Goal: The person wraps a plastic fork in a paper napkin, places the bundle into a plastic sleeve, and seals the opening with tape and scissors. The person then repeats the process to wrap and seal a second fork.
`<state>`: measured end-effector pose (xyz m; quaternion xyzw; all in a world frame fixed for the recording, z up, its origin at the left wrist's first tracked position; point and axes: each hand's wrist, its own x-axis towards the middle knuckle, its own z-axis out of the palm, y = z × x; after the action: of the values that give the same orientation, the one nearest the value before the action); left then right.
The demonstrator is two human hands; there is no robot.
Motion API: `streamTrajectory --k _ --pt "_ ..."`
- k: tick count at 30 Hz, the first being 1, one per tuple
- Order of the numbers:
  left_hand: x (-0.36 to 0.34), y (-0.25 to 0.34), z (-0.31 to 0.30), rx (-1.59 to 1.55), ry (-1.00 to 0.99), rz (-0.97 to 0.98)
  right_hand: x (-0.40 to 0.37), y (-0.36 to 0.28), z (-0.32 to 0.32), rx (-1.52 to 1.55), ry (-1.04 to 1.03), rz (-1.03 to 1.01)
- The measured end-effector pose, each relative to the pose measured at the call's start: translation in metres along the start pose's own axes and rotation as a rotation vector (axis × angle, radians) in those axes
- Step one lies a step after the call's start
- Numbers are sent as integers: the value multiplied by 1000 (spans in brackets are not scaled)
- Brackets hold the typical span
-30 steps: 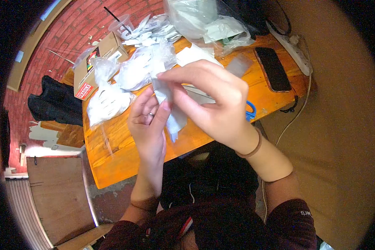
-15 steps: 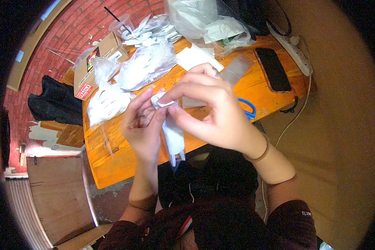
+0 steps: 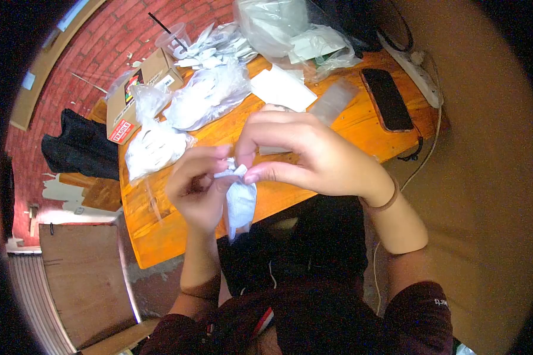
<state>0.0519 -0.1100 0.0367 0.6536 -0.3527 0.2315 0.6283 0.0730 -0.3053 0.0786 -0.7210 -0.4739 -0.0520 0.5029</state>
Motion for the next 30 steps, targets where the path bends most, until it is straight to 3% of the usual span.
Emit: streamTrajectory --k 12,15,19,25,26,29,30 --pt "3 9 -5 -48 -40 -128 5 -1 -3 -28 99 -120" --pt "9 2 -7 64 -145 9 5 0 -1 -64 165 -158" --pt "23 13 -3 127 -250 36 11 -6 -7 -183 180 -191" --pt "59 47 -22 494 -616 -140 19 -13 -9 -213 186 -244" --pt "65 48 -24 475 -596 -126 20 -10 -9 -209 172 -263" --pt "83 51 -27 444 -574 -61 22 -1 15 378 365 -112" --pt "90 54 -28 453 -591 -28 17 2 11 451 210 31"
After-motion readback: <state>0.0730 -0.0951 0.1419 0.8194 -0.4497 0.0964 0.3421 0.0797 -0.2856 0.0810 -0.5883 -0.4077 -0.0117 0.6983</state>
